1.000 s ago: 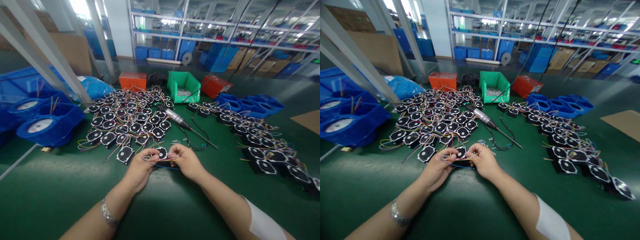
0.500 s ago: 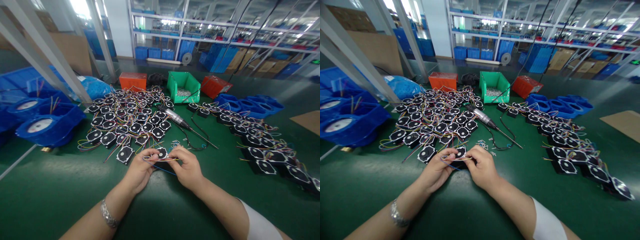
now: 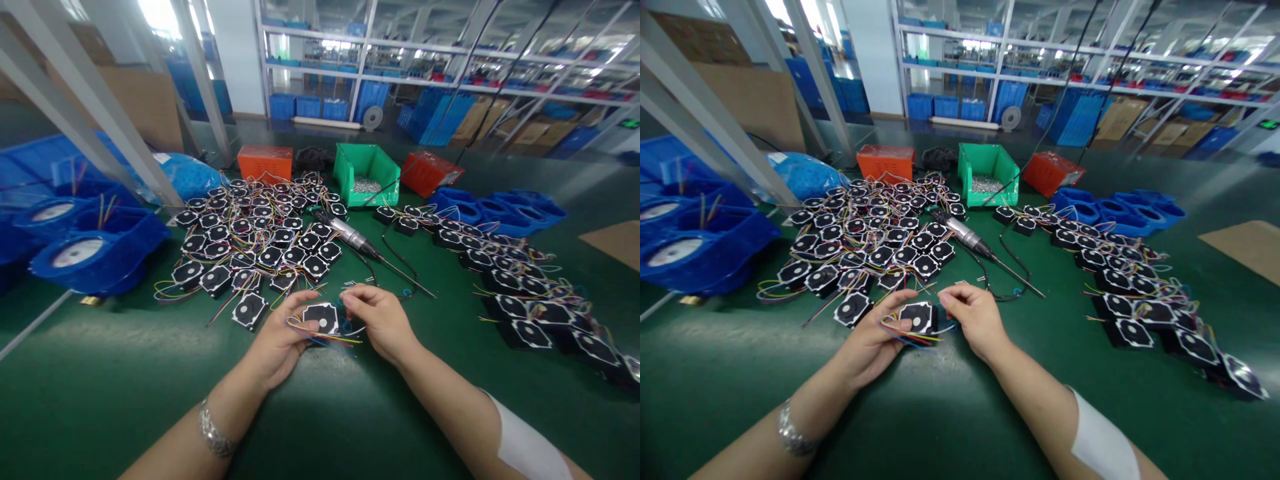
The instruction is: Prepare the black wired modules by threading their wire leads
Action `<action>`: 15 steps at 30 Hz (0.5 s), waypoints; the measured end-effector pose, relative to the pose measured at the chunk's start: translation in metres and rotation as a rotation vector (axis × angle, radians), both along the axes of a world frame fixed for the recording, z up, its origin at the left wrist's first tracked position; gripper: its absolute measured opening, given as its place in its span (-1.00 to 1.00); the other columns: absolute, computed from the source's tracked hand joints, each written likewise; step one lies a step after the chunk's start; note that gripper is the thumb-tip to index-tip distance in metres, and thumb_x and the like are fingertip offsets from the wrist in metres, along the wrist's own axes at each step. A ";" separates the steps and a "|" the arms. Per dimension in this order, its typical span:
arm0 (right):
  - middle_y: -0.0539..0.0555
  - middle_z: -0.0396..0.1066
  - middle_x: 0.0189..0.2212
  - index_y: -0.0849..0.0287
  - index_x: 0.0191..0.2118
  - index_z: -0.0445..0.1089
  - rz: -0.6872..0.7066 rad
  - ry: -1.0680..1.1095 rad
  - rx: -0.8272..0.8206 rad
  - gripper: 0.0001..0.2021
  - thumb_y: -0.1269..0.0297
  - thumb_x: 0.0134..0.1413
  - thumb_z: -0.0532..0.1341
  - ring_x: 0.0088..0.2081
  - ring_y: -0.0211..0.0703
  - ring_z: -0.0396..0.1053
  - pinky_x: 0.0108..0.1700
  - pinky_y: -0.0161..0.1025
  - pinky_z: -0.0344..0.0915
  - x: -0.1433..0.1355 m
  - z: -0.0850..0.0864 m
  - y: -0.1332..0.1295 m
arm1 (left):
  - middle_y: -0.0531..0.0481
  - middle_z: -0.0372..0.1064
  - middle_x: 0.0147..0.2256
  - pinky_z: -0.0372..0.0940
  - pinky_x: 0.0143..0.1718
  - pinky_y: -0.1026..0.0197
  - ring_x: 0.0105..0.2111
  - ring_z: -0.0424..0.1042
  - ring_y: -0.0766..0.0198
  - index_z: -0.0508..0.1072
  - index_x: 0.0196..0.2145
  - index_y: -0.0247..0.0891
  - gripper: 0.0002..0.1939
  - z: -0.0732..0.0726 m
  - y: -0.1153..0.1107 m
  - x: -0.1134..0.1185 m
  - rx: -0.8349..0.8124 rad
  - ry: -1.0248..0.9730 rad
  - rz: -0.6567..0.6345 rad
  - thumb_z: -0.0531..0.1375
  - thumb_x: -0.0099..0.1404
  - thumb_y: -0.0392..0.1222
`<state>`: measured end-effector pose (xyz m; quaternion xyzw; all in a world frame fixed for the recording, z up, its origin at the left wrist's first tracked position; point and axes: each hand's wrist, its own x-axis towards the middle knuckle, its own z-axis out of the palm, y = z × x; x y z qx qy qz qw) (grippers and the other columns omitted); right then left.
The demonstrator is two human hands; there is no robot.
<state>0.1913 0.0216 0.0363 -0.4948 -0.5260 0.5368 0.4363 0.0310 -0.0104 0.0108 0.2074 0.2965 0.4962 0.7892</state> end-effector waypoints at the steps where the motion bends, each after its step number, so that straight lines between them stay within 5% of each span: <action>1: 0.00 0.25 -0.58 0.26 -0.52 0.40 0.022 -0.029 0.008 -0.82 0.22 -0.19 0.29 -0.54 -0.32 0.15 -0.48 -0.38 0.10 0.000 0.000 0.000 | 0.02 0.33 -0.35 0.23 -0.30 0.27 -0.38 0.34 0.34 0.27 -0.20 -0.23 -0.61 0.000 -0.001 0.000 0.006 0.002 -0.013 0.22 -0.02 -0.39; 10: 0.00 0.25 -0.57 0.26 -0.53 0.40 0.137 0.086 -0.114 -0.80 0.20 -0.22 0.30 -0.56 -0.33 0.14 -0.51 -0.38 0.08 -0.001 -0.008 0.000 | 0.00 0.33 -0.34 0.23 -0.31 0.29 -0.35 0.34 0.33 0.27 -0.24 -0.26 -0.62 0.004 -0.001 0.001 -0.001 0.003 -0.045 0.25 -0.06 -0.36; 15: 0.00 0.25 -0.56 0.23 -0.53 0.41 0.240 -0.091 0.024 -0.84 0.22 -0.17 0.27 -0.51 -0.30 0.18 -0.47 -0.35 0.11 0.007 -0.002 0.007 | 0.01 0.33 -0.39 0.23 -0.34 0.27 -0.39 0.34 0.32 0.26 -0.24 -0.25 -0.61 0.002 -0.001 0.001 -0.018 -0.019 -0.059 0.26 -0.06 -0.34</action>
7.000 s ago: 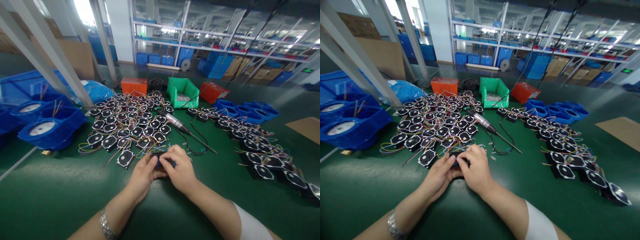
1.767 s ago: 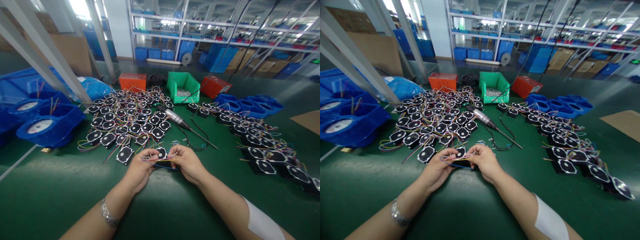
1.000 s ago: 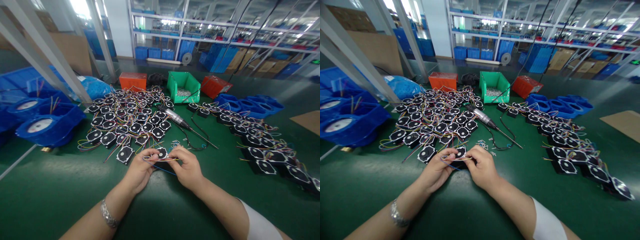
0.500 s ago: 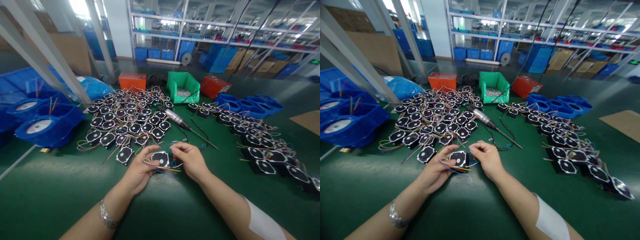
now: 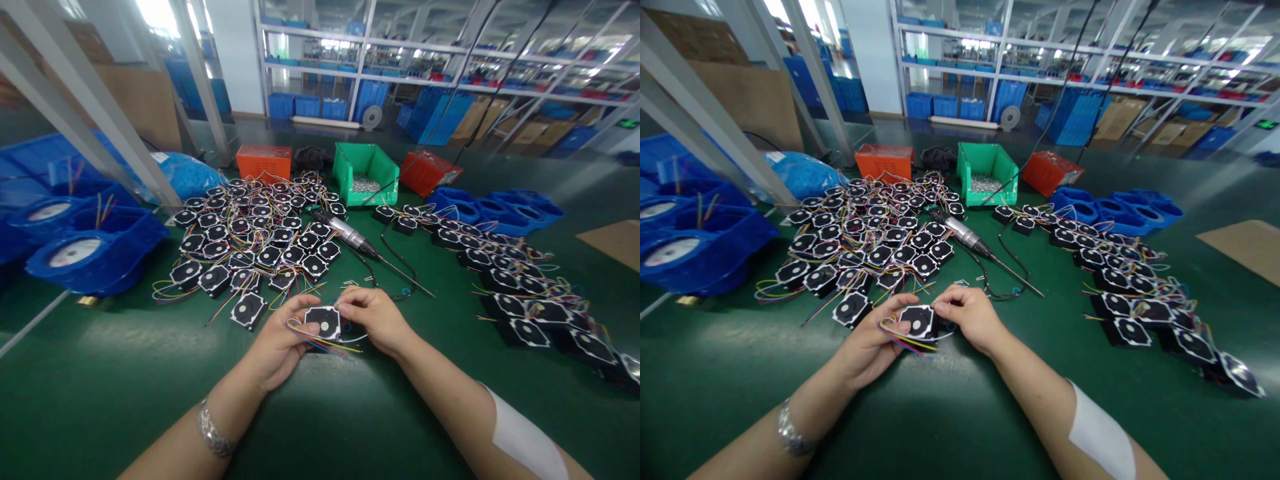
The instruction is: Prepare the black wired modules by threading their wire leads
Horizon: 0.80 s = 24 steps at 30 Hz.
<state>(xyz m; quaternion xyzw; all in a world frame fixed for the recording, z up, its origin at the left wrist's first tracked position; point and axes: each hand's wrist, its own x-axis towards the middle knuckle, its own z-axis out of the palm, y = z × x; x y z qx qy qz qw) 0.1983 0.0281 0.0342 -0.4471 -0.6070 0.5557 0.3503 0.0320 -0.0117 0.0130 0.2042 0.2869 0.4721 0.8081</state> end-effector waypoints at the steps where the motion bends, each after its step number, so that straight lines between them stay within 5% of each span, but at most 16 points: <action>1: 0.01 0.26 -0.55 0.22 -0.52 0.41 0.022 -0.064 0.070 -0.85 0.23 -0.15 0.25 -0.48 -0.28 0.20 -0.44 -0.34 0.12 0.002 0.003 0.001 | 0.02 0.32 -0.40 0.23 -0.35 0.28 -0.40 0.34 0.33 0.27 -0.26 -0.25 -0.63 -0.001 0.000 0.000 0.001 -0.003 0.000 0.26 -0.06 -0.34; 5: 0.04 0.33 -0.48 0.20 -0.45 0.44 0.121 -0.235 0.289 -0.87 0.29 -0.07 0.18 -0.40 -0.23 0.27 -0.32 -0.28 0.18 0.007 0.015 0.005 | 0.07 0.29 -0.42 0.22 -0.37 0.32 -0.43 0.32 0.38 0.28 -0.32 -0.24 -0.69 -0.002 0.000 -0.001 0.024 0.005 0.037 0.26 -0.06 -0.36; 14: 0.06 0.37 -0.47 0.23 -0.21 0.23 -0.112 0.045 0.000 -0.68 0.20 -0.12 0.20 -0.49 -0.24 0.33 -0.41 -0.27 0.29 0.003 0.007 0.002 | 0.09 0.29 -0.50 0.18 -0.46 0.36 -0.52 0.29 0.42 0.28 -0.21 -0.25 -0.56 -0.002 0.003 -0.002 0.028 0.080 0.046 0.29 -0.10 -0.31; 18: 0.03 0.33 -0.52 0.25 -0.43 0.33 -0.121 -0.079 0.067 -0.82 0.22 -0.14 0.19 -0.53 -0.29 0.28 -0.45 -0.33 0.25 0.000 0.012 -0.002 | 0.13 0.26 -0.54 0.13 -0.52 0.37 -0.57 0.25 0.44 0.26 -0.33 -0.25 -0.59 -0.004 0.001 0.000 0.082 0.120 0.002 0.32 -0.15 -0.29; 24: 0.00 0.29 -0.54 0.23 -0.34 0.40 -0.072 -0.175 0.089 -0.79 0.25 -0.09 0.12 -0.57 -0.32 0.26 -0.50 -0.34 0.24 -0.003 0.012 -0.009 | 0.12 0.24 -0.49 0.13 -0.45 0.36 -0.51 0.23 0.44 0.31 -0.44 -0.31 -0.69 -0.004 0.000 0.004 0.103 0.264 0.030 0.32 -0.16 -0.26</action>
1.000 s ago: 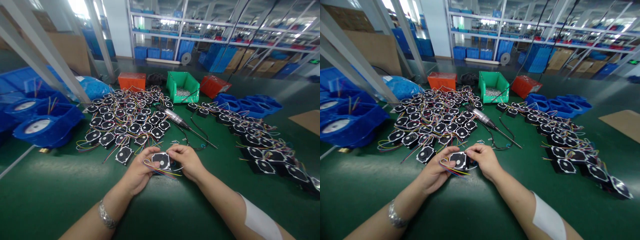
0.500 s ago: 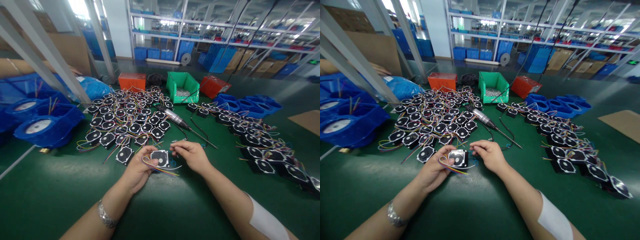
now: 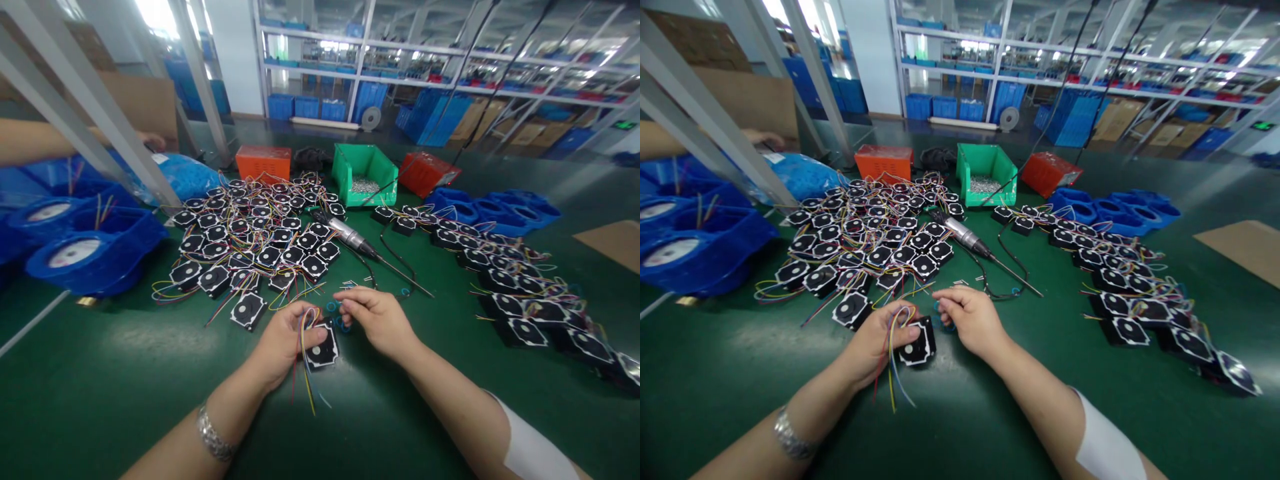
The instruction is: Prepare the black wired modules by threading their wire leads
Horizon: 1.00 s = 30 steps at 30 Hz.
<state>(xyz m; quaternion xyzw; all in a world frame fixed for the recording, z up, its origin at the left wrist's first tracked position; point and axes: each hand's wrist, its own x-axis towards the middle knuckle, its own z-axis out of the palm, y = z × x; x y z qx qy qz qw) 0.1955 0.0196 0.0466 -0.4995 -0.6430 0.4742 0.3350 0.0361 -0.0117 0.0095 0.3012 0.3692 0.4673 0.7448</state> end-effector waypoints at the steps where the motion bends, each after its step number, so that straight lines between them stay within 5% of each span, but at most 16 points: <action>1: 0.01 0.33 -0.51 0.23 -0.30 0.39 0.003 0.022 -0.012 -0.78 0.26 -0.09 0.13 -0.53 -0.28 0.30 -0.43 -0.31 0.27 -0.001 -0.001 -0.001 | 0.11 0.25 -0.49 0.13 -0.44 0.36 -0.50 0.23 0.44 0.31 -0.44 -0.31 -0.70 0.000 0.000 0.000 0.002 0.004 0.009 0.32 -0.16 -0.27; 5: 0.01 0.38 -0.49 0.19 -0.37 0.35 -0.024 0.030 0.071 -0.86 0.26 -0.11 0.20 -0.43 -0.21 0.35 -0.36 -0.29 0.28 -0.004 -0.004 -0.007 | 0.11 0.24 -0.48 0.13 -0.43 0.36 -0.49 0.22 0.44 0.31 -0.43 -0.31 -0.70 0.000 0.001 0.000 -0.003 0.017 0.036 0.32 -0.15 -0.26; 8: -0.02 0.36 -0.54 0.18 -0.49 0.36 0.018 -0.154 0.324 -0.91 0.31 -0.04 0.19 -0.48 -0.25 0.32 -0.39 -0.32 0.24 -0.005 -0.002 -0.009 | 0.12 0.23 -0.49 0.12 -0.43 0.35 -0.50 0.21 0.44 0.30 -0.43 -0.30 -0.70 0.000 0.000 0.000 0.005 0.032 0.026 0.31 -0.13 -0.24; 14: 0.06 0.36 -0.44 0.25 -0.40 0.37 0.162 -0.390 0.680 -0.84 0.37 0.13 0.08 -0.38 -0.24 0.31 -0.32 -0.33 0.25 -0.007 -0.003 -0.011 | 0.12 0.20 -0.51 0.11 -0.45 0.35 -0.51 0.18 0.44 0.28 -0.44 -0.31 -0.70 0.001 0.000 0.000 0.022 0.040 0.010 0.30 -0.13 -0.23; 21: 0.04 0.36 -0.45 0.27 -0.39 0.35 0.174 -0.388 0.766 -0.80 0.36 0.17 0.03 -0.40 -0.27 0.30 -0.34 -0.35 0.25 -0.006 -0.008 -0.011 | 0.13 0.20 -0.51 0.10 -0.45 0.35 -0.51 0.18 0.45 0.27 -0.44 -0.31 -0.71 -0.002 0.001 0.000 0.036 0.048 -0.009 0.30 -0.11 -0.22; 30: 0.16 0.32 -0.25 0.39 -0.16 0.28 0.380 -0.425 0.876 -0.76 0.51 0.14 -0.08 -0.20 -0.19 0.27 -0.18 -0.26 0.27 -0.004 -0.013 -0.011 | 0.11 0.25 -0.51 0.15 -0.41 0.37 -0.50 0.25 0.45 0.25 -0.42 -0.31 -0.71 -0.001 0.002 -0.002 -0.064 -0.125 0.012 0.29 -0.09 -0.27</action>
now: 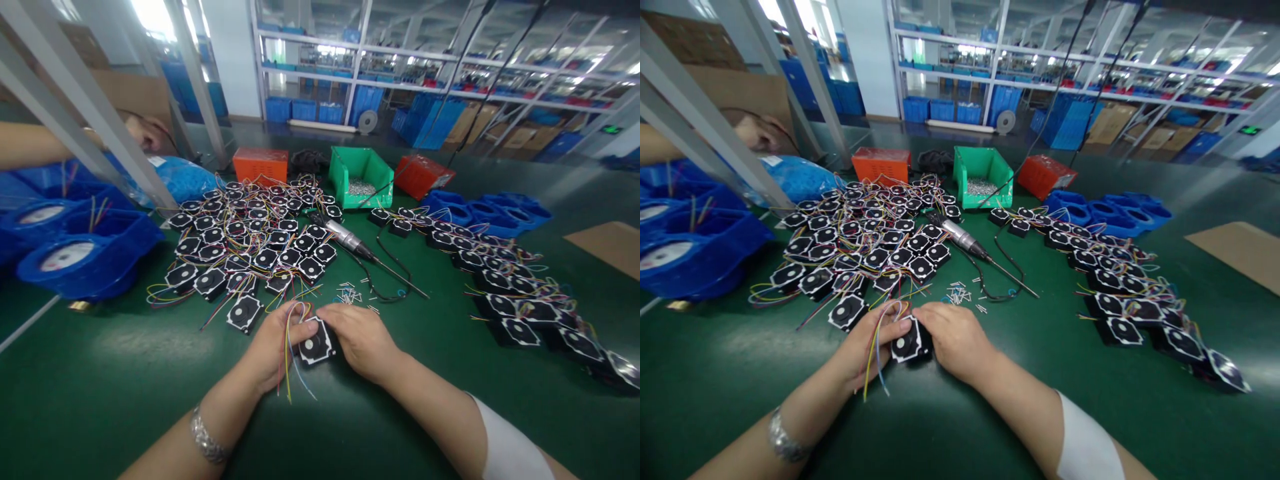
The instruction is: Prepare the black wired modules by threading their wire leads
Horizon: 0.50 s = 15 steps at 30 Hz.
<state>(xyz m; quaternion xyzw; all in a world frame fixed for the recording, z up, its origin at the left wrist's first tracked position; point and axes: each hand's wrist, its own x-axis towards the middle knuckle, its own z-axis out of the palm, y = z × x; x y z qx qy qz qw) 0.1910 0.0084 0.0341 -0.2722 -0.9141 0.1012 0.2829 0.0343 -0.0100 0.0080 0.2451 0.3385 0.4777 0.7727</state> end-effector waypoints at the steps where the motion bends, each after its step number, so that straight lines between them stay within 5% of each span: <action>1: 0.17 0.31 -0.21 0.39 -0.12 0.26 -0.002 -0.007 -0.010 -0.74 0.52 0.14 -0.09 -0.16 -0.19 0.25 -0.13 -0.26 0.26 0.001 0.000 0.002 | 0.12 0.24 -0.51 0.16 -0.41 0.37 -0.50 0.26 0.45 0.25 -0.41 -0.31 -0.71 0.001 0.001 0.000 -0.021 -0.015 0.018 0.29 -0.08 -0.28; 3: 0.15 0.28 -0.15 0.37 -0.07 0.23 -0.112 -0.039 0.005 -0.71 0.54 0.12 -0.08 -0.12 -0.19 0.22 -0.08 -0.24 0.23 0.007 -0.001 0.010 | 0.11 0.23 -0.49 0.17 -0.42 0.36 -0.49 0.26 0.44 0.25 -0.41 -0.31 -0.73 0.002 0.003 -0.001 -0.051 -0.034 0.048 0.28 -0.06 -0.27; 8: 0.13 0.29 -0.31 0.30 -0.26 0.40 -0.659 -0.369 0.033 -0.85 0.48 -0.02 0.16 -0.25 -0.06 0.24 -0.19 -0.14 0.27 0.044 0.002 0.048 | 0.15 0.14 -0.55 0.14 -0.54 0.38 -0.57 0.19 0.47 0.21 -0.47 -0.31 -0.79 0.003 0.004 0.001 -0.121 -0.043 0.097 0.21 0.03 -0.20; 15: 0.08 0.29 -0.35 0.17 -0.24 0.42 -0.689 -0.717 -0.096 -0.83 0.41 0.00 0.17 -0.25 -0.12 0.24 -0.19 -0.24 0.23 0.060 0.003 0.068 | 0.14 0.10 -0.56 0.12 -0.57 0.33 -0.58 0.18 0.42 0.20 -0.45 -0.27 -0.78 -0.001 -0.002 0.001 -0.118 -0.012 -0.093 0.20 0.04 -0.15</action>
